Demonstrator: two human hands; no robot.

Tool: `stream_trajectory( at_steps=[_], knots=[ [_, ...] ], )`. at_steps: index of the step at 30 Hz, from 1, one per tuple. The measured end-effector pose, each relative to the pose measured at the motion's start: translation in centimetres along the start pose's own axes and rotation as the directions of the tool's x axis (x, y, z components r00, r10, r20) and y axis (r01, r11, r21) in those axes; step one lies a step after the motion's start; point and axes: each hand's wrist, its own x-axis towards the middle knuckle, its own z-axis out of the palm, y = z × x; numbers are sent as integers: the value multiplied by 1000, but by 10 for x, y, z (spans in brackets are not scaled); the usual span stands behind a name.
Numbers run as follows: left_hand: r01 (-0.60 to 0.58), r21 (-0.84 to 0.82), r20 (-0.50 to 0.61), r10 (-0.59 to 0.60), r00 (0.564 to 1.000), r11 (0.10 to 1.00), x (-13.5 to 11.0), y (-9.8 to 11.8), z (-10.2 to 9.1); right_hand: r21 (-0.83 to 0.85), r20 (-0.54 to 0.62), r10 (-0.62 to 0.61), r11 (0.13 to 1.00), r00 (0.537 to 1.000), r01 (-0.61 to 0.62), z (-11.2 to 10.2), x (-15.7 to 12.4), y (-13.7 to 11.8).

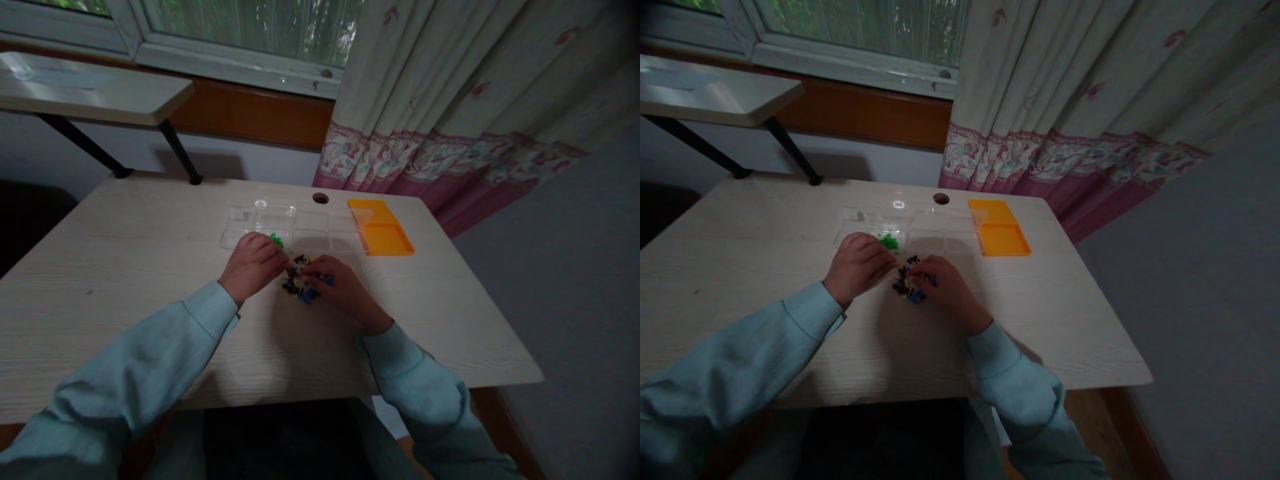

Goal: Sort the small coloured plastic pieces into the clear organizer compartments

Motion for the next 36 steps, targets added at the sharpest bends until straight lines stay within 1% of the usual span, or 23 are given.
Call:
stream_trajectory(
  at_steps=[2, 5, 8, 10, 12, 16, 21, 25, 30, 33, 36],
  knots=[
    [95, 10, -12, -95, 995, 995, -1, -7, 1, -100, 76, -45, 994, 996, 52, -6, -2, 2],
    [257, -44, -83, -260, 962, 965, -3, -20, 5, -144, 205, -110, 979, 973, 141, -10, -5, 4],
    [389, -111, -155, -403, 902, 914, -5, -30, 9, -194, 247, -127, 965, 961, 178, -7, -6, 4],
    [442, -133, -173, -460, 871, 887, -6, -33, 11, -243, 250, -121, 953, 961, 183, -5, -6, 5],
    [458, -144, -176, -478, 861, 877, -7, -34, 12, -292, 239, -107, 940, 965, 176, -4, -5, 7],
    [462, -157, -173, -485, 857, 873, -7, -33, 13, -375, 183, -71, 917, 981, 136, -5, -4, 12],
    [468, -191, -162, -498, 852, 863, -7, -32, 13, -369, 141, -90, 919, 986, 137, -6, -3, 18],
    [467, -204, -162, -500, 850, 860, -7, -32, 13, -370, 116, -62, 924, 991, 101, -13, -4, 18],
    [480, -197, -159, -511, 845, 855, -7, -32, 14, -402, 143, -10, 913, 990, 67, -21, -6, 17],
    [489, -186, -144, -516, 844, 852, -7, -32, 14, -432, 185, 11, 899, 983, 71, -19, -6, 16],
    [483, -181, -145, -509, 848, 857, -7, -33, 14, -455, 202, 18, 887, 979, 78, -15, -6, 14]
  ],
)
